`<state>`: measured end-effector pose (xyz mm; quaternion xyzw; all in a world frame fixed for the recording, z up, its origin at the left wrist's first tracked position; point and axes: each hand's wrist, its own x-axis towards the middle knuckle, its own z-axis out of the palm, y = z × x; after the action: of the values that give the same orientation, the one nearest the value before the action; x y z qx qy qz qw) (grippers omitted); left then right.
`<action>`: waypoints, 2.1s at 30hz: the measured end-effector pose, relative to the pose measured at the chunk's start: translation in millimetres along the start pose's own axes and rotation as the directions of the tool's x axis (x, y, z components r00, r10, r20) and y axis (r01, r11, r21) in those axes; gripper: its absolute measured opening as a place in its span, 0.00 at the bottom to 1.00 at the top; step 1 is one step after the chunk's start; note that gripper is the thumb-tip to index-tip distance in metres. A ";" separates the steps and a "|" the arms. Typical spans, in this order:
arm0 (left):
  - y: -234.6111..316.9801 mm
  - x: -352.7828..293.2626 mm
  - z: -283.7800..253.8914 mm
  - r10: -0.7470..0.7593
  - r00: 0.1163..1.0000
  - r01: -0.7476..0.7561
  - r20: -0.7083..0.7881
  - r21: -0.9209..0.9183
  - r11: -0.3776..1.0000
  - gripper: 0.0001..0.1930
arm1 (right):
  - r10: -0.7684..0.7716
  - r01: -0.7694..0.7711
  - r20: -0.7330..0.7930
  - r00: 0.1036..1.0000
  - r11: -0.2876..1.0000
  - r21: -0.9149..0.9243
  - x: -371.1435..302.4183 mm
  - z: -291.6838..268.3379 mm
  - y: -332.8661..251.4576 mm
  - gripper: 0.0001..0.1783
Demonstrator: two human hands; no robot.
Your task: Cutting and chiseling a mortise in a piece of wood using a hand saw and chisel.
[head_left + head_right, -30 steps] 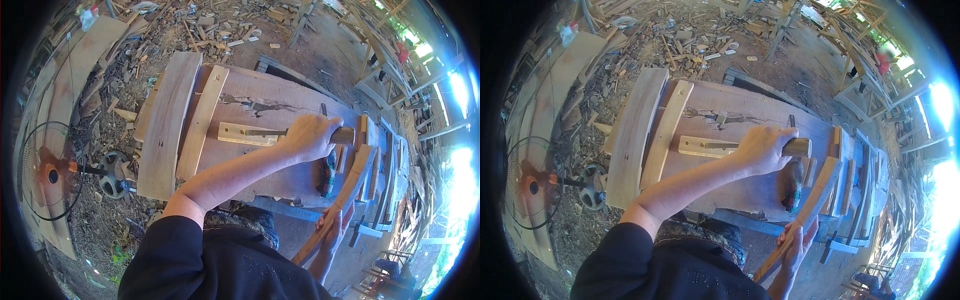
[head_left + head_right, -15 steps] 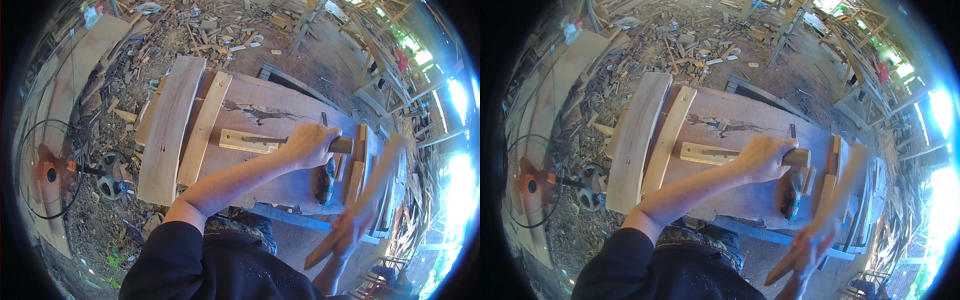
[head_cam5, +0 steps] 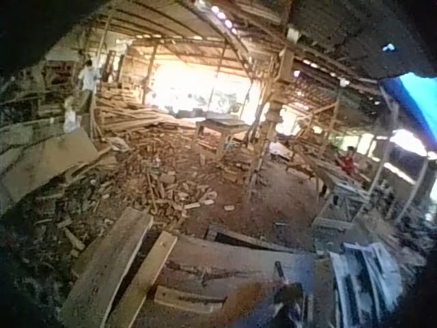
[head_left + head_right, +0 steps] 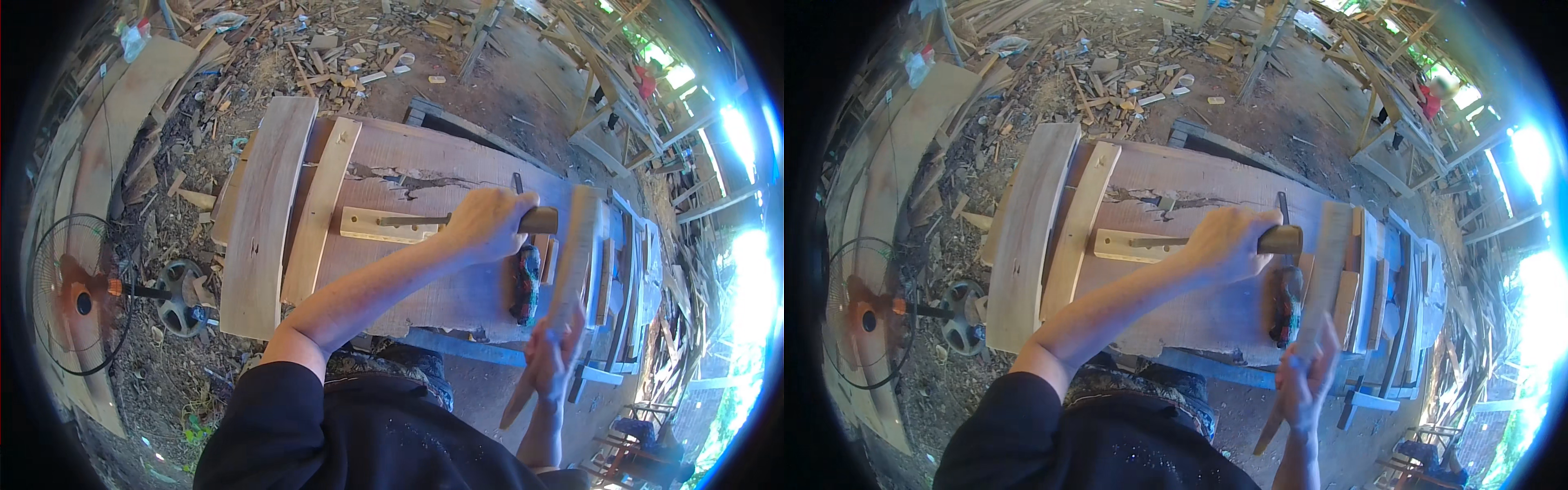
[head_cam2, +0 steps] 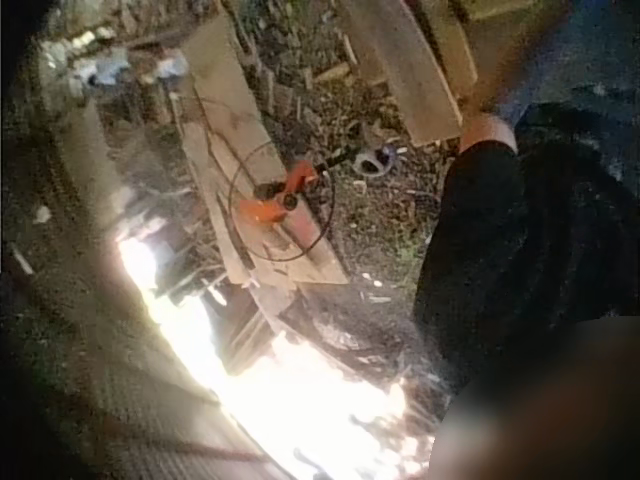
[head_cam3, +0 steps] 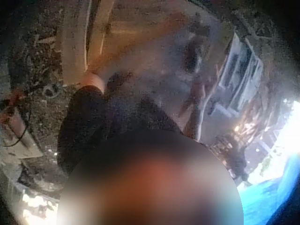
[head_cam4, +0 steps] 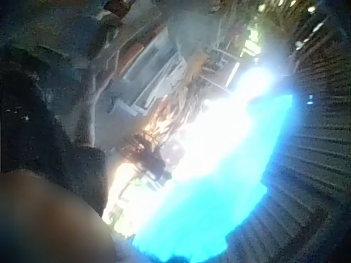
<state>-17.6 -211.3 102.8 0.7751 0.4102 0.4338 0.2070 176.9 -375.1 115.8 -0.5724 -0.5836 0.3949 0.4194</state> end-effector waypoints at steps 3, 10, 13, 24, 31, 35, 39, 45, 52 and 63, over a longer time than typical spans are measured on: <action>2.4 -2.4 -3.1 0.004 1.000 -0.004 0.023 0.008 1.000 0.13 | -0.045 0.267 -0.436 0.899 0.845 0.463 -5.5 4.6 -5.0 0.36; 9.4 -15.6 -15.5 0.070 0.990 -0.076 0.120 0.046 0.996 0.15 | -0.027 0.038 -0.057 0.998 0.976 0.213 -7.7 2.3 8.1 0.35; 24.4 -21.1 -17.9 0.244 0.969 -0.245 0.033 0.026 0.969 0.17 | 0.030 0.096 -0.290 0.956 0.907 0.411 -13.9 -1.7 17.3 0.37; 11.8 -26.6 -18.4 0.101 0.995 -0.098 -0.024 0.087 0.991 0.21 | 0.056 0.013 -0.186 0.981 0.936 0.353 -24.8 6.7 18.7 0.37; 9.1 -27.7 -16.0 0.136 0.985 -0.126 -0.108 0.090 0.988 0.18 | 0.011 0.059 -0.212 0.977 0.946 0.320 -22.7 6.4 6.0 0.37; 8.9 -26.2 -18.7 0.143 0.978 -0.133 -0.152 0.078 0.988 0.17 | -0.101 0.172 -0.230 0.968 0.933 0.315 -19.6 0.0 2.5 0.36; 8.9 -25.2 -21.5 0.148 0.969 -0.140 -0.199 0.055 0.989 0.17 | -0.125 0.193 -0.230 0.965 0.933 0.305 -20.1 0.6 2.7 0.36; 9.0 -25.0 -25.4 0.148 0.961 -0.138 -0.235 0.061 0.989 0.17 | -0.075 0.137 -0.201 0.977 0.940 0.313 -23.2 6.5 3.2 0.36; 7.2 -26.8 -26.2 0.168 0.936 -0.146 -0.310 0.093 0.985 0.20 | -0.037 0.104 -0.197 0.980 0.932 0.346 -25.5 9.5 4.2 0.35; 6.7 -26.7 -26.4 0.150 0.915 -0.120 -0.375 0.103 0.987 0.20 | -0.418 0.527 -0.424 0.804 0.830 0.182 -4.7 20.3 -10.3 0.38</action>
<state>-44.5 -237.9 108.1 0.7098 0.4045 0.5733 0.0626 154.4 -379.7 118.5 -0.4021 -0.5554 0.2440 0.6858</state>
